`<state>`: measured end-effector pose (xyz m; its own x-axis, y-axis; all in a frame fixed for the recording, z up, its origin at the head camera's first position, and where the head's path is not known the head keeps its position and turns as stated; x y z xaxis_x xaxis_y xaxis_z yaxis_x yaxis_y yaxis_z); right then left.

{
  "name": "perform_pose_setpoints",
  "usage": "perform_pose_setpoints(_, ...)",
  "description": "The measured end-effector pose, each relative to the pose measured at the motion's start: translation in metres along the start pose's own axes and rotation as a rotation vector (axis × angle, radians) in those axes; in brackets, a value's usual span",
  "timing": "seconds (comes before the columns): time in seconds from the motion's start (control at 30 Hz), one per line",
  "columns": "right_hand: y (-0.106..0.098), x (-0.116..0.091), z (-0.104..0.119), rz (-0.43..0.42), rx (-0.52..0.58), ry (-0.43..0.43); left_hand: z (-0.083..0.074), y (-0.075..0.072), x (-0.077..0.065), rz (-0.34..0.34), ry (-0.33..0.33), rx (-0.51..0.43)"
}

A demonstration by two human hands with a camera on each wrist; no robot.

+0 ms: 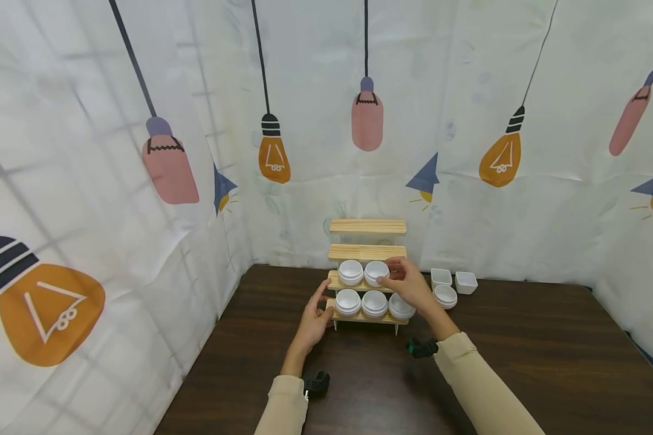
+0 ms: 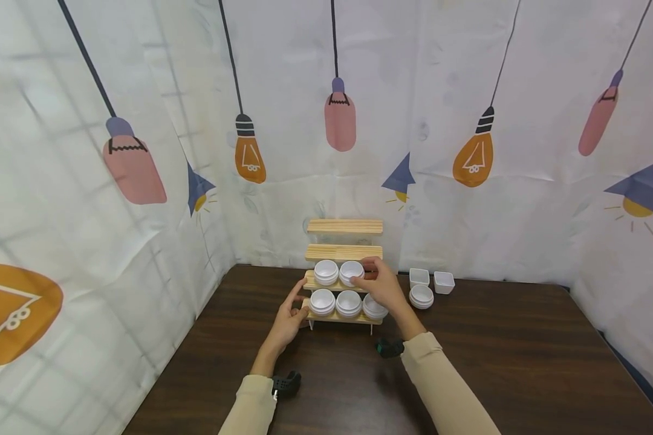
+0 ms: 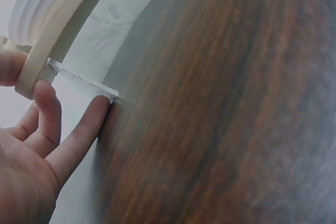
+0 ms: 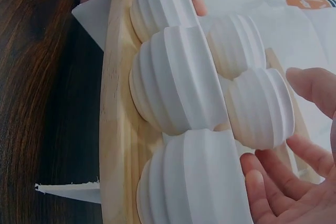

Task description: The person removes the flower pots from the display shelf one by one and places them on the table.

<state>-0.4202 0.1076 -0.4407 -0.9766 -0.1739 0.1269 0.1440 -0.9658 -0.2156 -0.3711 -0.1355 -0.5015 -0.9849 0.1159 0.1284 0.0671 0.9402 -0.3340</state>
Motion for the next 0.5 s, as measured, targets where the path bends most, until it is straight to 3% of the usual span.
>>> perform_pose_setpoints(0.5,0.0051,0.0047,-0.0007,-0.045,-0.014,-0.009,0.0006,0.0022,-0.0018,-0.042,0.000,0.024)
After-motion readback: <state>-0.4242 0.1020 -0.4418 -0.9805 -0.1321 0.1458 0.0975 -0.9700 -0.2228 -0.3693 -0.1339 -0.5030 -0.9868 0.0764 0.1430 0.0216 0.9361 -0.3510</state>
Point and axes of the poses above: each hand's wrist, its own x-axis towards the middle knuckle, its own y-axis out of the palm, z = x × y, the point moved 8 cm from there along x, towards the middle knuckle, and after that the axes turned 11 degrees about x, right-handed, at the moved point
